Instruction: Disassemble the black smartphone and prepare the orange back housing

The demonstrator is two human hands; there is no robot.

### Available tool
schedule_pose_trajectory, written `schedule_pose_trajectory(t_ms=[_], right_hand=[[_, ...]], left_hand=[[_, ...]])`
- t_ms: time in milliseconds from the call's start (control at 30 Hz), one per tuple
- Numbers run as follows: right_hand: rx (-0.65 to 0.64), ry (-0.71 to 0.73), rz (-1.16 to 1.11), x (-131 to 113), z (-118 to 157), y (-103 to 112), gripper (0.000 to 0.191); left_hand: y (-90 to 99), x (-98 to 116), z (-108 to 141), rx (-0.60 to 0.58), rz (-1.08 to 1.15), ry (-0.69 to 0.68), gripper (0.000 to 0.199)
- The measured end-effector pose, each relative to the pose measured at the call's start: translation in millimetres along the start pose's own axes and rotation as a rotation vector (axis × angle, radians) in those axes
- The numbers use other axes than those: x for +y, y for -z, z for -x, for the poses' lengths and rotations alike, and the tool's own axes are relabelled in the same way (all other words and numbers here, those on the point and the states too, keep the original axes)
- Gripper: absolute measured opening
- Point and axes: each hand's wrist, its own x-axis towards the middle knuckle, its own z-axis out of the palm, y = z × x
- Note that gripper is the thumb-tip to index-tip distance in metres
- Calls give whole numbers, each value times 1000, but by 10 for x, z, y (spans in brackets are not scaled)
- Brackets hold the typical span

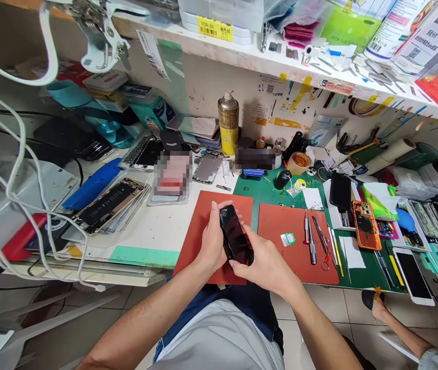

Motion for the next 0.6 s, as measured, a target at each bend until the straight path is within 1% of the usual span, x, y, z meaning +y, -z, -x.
schedule_pose_trajectory(t_ms=[133,400,500,600], right_hand=[[30,2,-27,45,-5,-43,59],[113,27,89,145,1,-246,86],[152,77,153,214,-14,-290,90],[180,155,273,308,-12,-233,89]], left_hand=[[26,-7,-4,6,21,0,72],[136,-115,17,7,132,-56,69],[168,-159,66,-13,155,-87,72],[264,-151,99,-68,105,-85,77]])
